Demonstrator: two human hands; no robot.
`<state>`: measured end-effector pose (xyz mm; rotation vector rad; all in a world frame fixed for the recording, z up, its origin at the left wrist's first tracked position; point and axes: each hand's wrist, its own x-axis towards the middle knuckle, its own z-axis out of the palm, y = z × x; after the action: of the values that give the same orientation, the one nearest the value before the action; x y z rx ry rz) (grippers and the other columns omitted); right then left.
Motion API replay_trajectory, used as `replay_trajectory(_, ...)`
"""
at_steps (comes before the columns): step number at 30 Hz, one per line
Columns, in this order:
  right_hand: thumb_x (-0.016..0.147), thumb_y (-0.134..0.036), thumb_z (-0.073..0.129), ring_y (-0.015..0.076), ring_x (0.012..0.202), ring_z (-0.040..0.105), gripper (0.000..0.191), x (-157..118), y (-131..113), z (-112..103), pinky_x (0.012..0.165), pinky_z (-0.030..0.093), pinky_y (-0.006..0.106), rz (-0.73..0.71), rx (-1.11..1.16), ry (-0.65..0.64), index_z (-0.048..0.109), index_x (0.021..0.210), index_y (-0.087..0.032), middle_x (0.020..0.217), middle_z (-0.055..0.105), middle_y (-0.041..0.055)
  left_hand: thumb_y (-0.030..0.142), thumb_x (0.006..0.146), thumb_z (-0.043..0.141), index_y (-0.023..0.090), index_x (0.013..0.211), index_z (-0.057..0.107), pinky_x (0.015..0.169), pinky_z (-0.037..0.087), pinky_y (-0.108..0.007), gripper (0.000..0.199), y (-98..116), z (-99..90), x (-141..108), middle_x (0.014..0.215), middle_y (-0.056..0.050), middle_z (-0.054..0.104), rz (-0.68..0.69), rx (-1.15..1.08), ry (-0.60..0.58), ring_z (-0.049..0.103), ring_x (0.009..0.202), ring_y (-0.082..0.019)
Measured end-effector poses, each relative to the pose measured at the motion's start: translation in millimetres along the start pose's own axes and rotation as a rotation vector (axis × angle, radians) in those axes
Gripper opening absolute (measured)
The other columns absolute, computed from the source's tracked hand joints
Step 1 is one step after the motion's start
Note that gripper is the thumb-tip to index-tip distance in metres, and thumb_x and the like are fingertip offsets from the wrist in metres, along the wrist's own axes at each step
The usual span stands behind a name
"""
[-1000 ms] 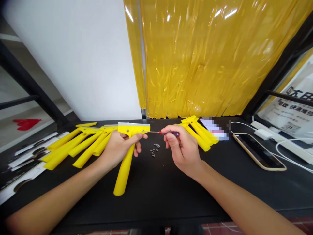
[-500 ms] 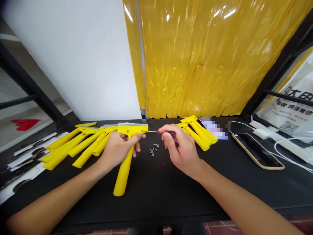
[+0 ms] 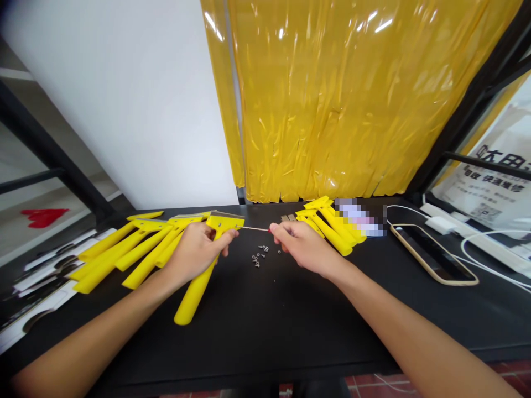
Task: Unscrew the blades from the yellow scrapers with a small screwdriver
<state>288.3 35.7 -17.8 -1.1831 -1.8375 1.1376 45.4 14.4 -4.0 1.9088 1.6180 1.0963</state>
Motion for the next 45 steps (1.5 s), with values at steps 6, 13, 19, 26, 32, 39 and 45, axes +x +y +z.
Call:
replay_trajectory(6, 0.105, -0.045, 0.04, 0.0154, 0.063, 0.05, 0.038, -4.4, 1.3, 7.7, 0.057, 0.033, 0.029, -0.279, -0.479, 0.148, 0.044, 0.074, -0.022, 0.07, 0.054, 0.0001, 0.038, 0.088, 0.064, 0.016, 0.058, 0.068, 0.043, 0.034, -0.023, 0.037, -8.0, 1.3, 3.5, 0.042, -0.002, 0.056, -0.061, -0.035, -0.151, 0.048, 0.037, -0.011)
replay_trajectory(13, 0.105, -0.039, 0.04, 0.0176, 0.059, 0.054, 0.027, -6.2, 6.1, 18.6, 0.052, 0.024, 0.031, -0.43, -0.85, 0.177, 0.053, 0.089, -0.021, 0.082, 0.064, 0.0053, 0.034, 0.088, 0.062, 0.012, 0.076, 0.071, 0.037, 0.033, -0.021, 0.026, -11.5, 5.4, 9.9, 0.041, -0.001, 0.056, -0.291, -0.295, -0.295, 0.047, 0.031, -0.011)
replay_trajectory(19, 0.107, -0.038, 0.037, 0.017, 0.067, 0.061, 0.021, -7.3, 4.9, 15.1, 0.06, 0.04, 0.03, -0.451, -0.569, 0.166, 0.052, 0.109, -0.023, 0.083, 0.065, 0.0013, 0.034, 0.088, 0.061, 0.011, 0.078, 0.071, 0.037, 0.033, -0.02, 0.027, -13.1, 15.2, 5.5, 0.044, -0.003, 0.059, -0.273, -0.34, -0.342, 0.049, 0.031, -0.011)
replay_trajectory(26, 0.102, -0.025, 0.043, 0.0186, 0.081, 0.065, 0.022, -8.4, 2.2, 14.5, 0.069, 0.047, 0.032, -0.555, -0.481, 0.29, 0.05, 0.122, -0.021, 0.099, 0.067, 0.0064, 0.037, 0.091, 0.056, 0.009, 0.082, 0.071, 0.036, 0.037, -0.022, 0.033, -15.7, 31.5, 0.1, 0.045, -0.006, 0.061, -0.327, -0.477, -0.428, 0.051, 0.032, -0.014)
replay_trajectory(32, 0.105, -0.035, 0.04, 0.0203, 0.077, 0.066, 0.024, -9.5, 1.8, 12.2, 0.07, 0.045, 0.033, -0.505, -0.622, 0.297, 0.059, 0.102, -0.021, 0.088, 0.07, 0.0037, 0.04, 0.089, 0.059, 0.009, 0.082, 0.072, 0.035, 0.036, -0.022, 0.035, -23.1, 38.8, 0.9, 0.043, -0.005, 0.059, -0.334, -0.546, -0.38, 0.049, 0.031, -0.013)
replay_trajectory(39, 0.1, -0.026, 0.046, 0.0177, 0.073, 0.065, 0.029, -12.5, 0.3, 14.4, 0.063, 0.043, 0.03, -0.482, -0.578, 0.269, 0.052, 0.128, -0.022, 0.091, 0.069, 0.0022, 0.041, 0.088, 0.059, 0.009, 0.082, 0.071, 0.034, 0.033, -0.022, 0.035, -28.2, 39.5, 2.0, 0.042, -0.004, 0.058, -0.33, -0.625, -0.302, 0.047, 0.031, -0.013)
replay_trajectory(45, 0.105, -0.034, 0.041, 0.0182, 0.073, 0.066, 0.026, -10.4, 0.8, 13.9, 0.065, 0.045, 0.031, -0.438, -0.518, 0.284, 0.054, 0.124, -0.022, 0.088, 0.069, 0.0023, 0.044, 0.088, 0.06, 0.01, 0.08, 0.07, 0.034, 0.036, -0.023, 0.037, -29.4, 40.9, 1.6, 0.042, -0.005, 0.058, -0.339, -0.645, -0.3, 0.048, 0.031, -0.014)
